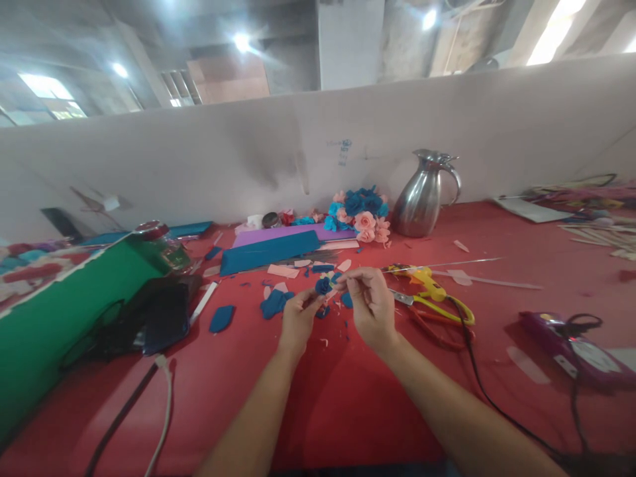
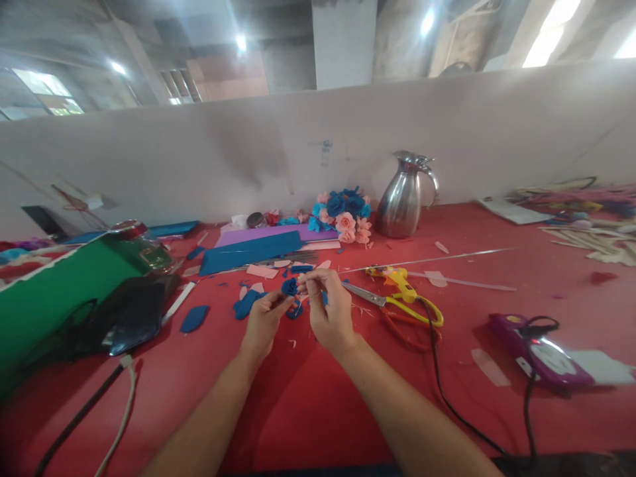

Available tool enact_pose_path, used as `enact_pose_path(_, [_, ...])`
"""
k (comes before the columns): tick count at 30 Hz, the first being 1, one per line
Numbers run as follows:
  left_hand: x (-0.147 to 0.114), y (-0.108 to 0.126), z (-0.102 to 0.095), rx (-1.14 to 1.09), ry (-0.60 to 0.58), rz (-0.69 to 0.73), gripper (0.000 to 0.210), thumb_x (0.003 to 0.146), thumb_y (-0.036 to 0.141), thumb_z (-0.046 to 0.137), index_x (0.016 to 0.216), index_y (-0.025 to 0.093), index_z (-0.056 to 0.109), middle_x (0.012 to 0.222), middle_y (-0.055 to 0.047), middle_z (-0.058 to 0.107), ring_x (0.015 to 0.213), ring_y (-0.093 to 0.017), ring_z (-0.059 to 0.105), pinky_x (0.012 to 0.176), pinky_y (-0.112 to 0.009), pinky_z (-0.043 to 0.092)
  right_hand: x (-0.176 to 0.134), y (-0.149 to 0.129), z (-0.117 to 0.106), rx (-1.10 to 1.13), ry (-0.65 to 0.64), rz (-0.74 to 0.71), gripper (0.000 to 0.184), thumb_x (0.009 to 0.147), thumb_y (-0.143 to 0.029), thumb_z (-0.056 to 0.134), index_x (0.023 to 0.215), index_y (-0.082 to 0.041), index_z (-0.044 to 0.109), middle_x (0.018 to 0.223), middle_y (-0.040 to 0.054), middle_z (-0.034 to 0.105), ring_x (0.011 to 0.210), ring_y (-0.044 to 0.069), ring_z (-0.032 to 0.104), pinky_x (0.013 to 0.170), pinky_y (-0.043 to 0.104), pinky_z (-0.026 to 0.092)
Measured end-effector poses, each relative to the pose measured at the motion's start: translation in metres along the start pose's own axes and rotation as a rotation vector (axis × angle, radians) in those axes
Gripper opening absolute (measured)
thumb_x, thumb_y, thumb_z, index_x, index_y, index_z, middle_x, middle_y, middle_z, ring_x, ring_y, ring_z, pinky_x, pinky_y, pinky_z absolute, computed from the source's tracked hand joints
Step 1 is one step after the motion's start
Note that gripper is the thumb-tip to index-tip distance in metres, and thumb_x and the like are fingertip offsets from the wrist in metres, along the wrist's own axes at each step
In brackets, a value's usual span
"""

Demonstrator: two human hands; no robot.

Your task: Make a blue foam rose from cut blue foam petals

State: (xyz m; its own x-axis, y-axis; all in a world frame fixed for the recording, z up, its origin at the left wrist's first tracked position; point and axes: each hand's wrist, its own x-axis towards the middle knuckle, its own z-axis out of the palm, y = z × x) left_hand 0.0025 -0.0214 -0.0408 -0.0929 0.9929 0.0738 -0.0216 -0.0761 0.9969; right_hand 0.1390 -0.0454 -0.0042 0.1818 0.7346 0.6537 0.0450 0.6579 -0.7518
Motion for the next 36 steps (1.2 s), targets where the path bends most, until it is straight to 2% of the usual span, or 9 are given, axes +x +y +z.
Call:
enact_pose_path(6, [0.0001,-0.0004,0.0003,-0.001,0.000,-0.005,0.017,0.063,0.028,0.070,0.074,0.014,0.072,0.060,-0.001,0.064,0.057,-0.013,0.055,0.058,-0.024,0.042,-0.0019,0.0008,0.0016,0.010,-0.025,0.002,0.009,0.094,-0.025,0.047,0.092,-0.022,0.054,0.086,0.0031,0.061,0.074,0.013,0.064,0.068,0.029,0.055])
enact_pose_path(16, [-0.0025,0.0085,0.0014,0.057,0.017,0.015,0.016,0.062,0.030,0.072,0.064,0.015,0.069,0.058,-0.001,0.064,0.057,-0.013,0.054,0.058,-0.024,0.043,-0.0048,0.0055,0.0030,0.075,-0.159,0.009,0.008,0.095,-0.021,0.045,0.095,-0.022,0.053,0.087,0.0028,0.062,0.077,0.013,0.064,0.071,0.029,0.054])
enact_pose_path(21, [-0.0015,0.0052,0.0015,0.027,0.000,-0.002,0.024,0.062,0.032,0.071,0.077,0.014,0.072,0.061,-0.001,0.065,0.057,-0.013,0.054,0.058,-0.024,0.043,-0.0019,0.0044,0.0013,0.024,-0.067,0.012,0.008,0.094,-0.020,0.047,0.092,-0.021,0.054,0.083,0.0016,0.061,0.073,0.012,0.064,0.068,0.027,0.052])
enact_pose_path(24, [-0.0006,0.0024,0.0017,0.005,-0.002,-0.017,0.024,0.061,0.030,0.070,0.078,0.013,0.072,0.060,-0.001,0.065,0.057,-0.013,0.054,0.057,-0.023,0.043,-0.0006,0.0029,0.0008,0.019,-0.006,0.013,0.008,0.094,-0.020,0.046,0.092,-0.021,0.055,0.082,0.0015,0.061,0.071,0.011,0.063,0.067,0.026,0.053])
enact_pose_path(36, [-0.0009,0.0018,0.0012,0.023,0.002,-0.018,0.024,0.062,0.031,0.070,0.077,0.013,0.072,0.061,-0.002,0.064,0.057,-0.013,0.054,0.058,-0.024,0.043,-0.0032,0.0052,-0.0001,-0.022,0.048,-0.014,0.008,0.094,-0.021,0.046,0.094,-0.021,0.054,0.087,0.0030,0.061,0.075,0.013,0.064,0.068,0.029,0.055])
